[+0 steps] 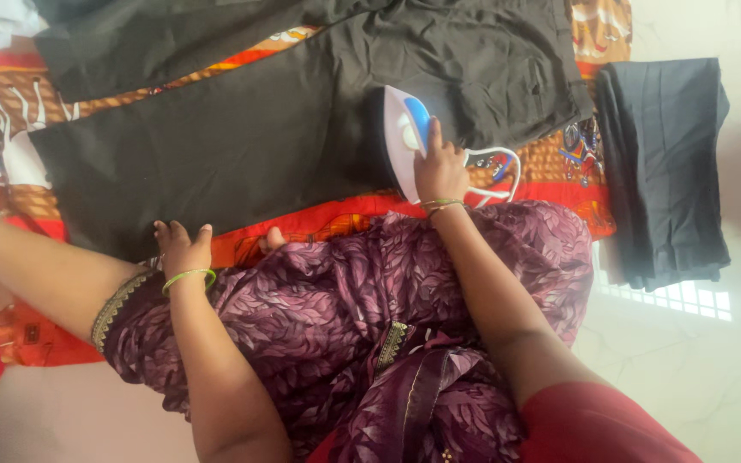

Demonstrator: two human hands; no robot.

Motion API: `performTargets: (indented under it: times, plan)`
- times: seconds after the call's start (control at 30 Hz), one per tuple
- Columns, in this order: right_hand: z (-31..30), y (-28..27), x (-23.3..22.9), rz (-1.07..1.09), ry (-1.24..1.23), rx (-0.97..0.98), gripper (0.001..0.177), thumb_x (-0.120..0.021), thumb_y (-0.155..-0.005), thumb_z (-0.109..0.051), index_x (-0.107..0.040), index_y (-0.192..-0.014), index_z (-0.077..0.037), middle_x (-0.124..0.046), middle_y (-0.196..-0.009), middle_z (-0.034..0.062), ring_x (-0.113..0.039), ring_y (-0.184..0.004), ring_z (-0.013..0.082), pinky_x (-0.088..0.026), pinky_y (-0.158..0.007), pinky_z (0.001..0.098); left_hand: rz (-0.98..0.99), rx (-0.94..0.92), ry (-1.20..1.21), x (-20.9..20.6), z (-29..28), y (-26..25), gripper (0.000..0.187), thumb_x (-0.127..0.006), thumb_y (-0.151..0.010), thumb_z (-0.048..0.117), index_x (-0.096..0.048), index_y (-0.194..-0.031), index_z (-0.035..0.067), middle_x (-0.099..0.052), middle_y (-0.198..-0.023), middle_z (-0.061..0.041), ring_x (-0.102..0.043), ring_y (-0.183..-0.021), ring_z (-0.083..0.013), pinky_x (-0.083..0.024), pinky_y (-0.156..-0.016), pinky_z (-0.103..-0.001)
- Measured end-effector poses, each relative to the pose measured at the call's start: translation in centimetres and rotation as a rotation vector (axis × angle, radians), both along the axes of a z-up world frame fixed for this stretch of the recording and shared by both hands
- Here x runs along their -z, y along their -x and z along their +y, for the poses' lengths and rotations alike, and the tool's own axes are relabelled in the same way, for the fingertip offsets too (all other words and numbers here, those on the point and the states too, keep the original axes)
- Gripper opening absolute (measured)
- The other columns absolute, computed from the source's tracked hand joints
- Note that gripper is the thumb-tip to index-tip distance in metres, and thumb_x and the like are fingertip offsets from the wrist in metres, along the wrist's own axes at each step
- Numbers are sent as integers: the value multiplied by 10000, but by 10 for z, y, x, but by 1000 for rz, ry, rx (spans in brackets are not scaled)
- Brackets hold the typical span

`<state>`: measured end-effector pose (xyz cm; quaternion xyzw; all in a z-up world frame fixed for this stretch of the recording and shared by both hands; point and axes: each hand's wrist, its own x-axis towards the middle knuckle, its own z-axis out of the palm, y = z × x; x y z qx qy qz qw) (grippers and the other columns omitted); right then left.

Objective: The person irons a pair of black trousers laid out on a patterned mat on the floor. They use a handheld electric iron, moving it back and forth over the fabric while smoothing the material with their other hand.

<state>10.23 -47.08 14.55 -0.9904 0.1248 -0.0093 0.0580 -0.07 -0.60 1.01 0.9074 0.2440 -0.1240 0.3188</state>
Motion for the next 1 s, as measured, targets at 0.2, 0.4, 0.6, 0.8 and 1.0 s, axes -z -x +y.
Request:
performTargets:
  times: [0.2,0.4,0.6,0.8,1.0]
  plan:
    - [2,-36,3,-34,29,1,721,-700,-911,-318,-376,-1550,-244,-690,-1062,149,-657,-1015,400,-584,-734,520,38,-1,16,2,5,0,880,-551,-973,514,-300,-1552,-100,-85,-1690,-290,-97,-1580,-391,-139,-1266,-442]
    - [-18,-78,18,-57,81,79,691,-687,-917,-300,-388,-1539,-261,-690,-1055,141,-667,-1001,375,-598,-722,503,33,-2,41,-9,2,-1,865,-542,-985,502,-294,-1556,-98,-70,-1698,-280,-85,-1586,-381,-138,-1271,-437]
    - [-46,-72,24,-103,110,155,675,-689,-909,-303,-406,-1521,-263,-698,-1059,148,-667,-999,387,-599,-727,509,57,-12,41,-19,-1,-3,862,-536,-977,508,-291,-1560,-78,-75,-1705,-247,-82,-1596,-347,-134,-1273,-444]
    - [-50,-32,15,-33,53,121,680,-676,-918,-304,-397,-1536,-248,-700,-1082,164,-658,-1034,395,-580,-740,537,34,17,29,0,7,-2,885,-547,-975,527,-301,-1556,-94,-83,-1694,-281,-92,-1584,-376,-138,-1267,-454]
    - [-74,-14,-7,1,-37,191,670,-675,-934,-338,-395,-1538,-262,-704,-1093,187,-689,-975,397,-563,-743,553,44,20,-25,4,8,0,887,-562,-962,536,-329,-1549,-86,-116,-1695,-280,-123,-1585,-374,-139,-1257,-481]
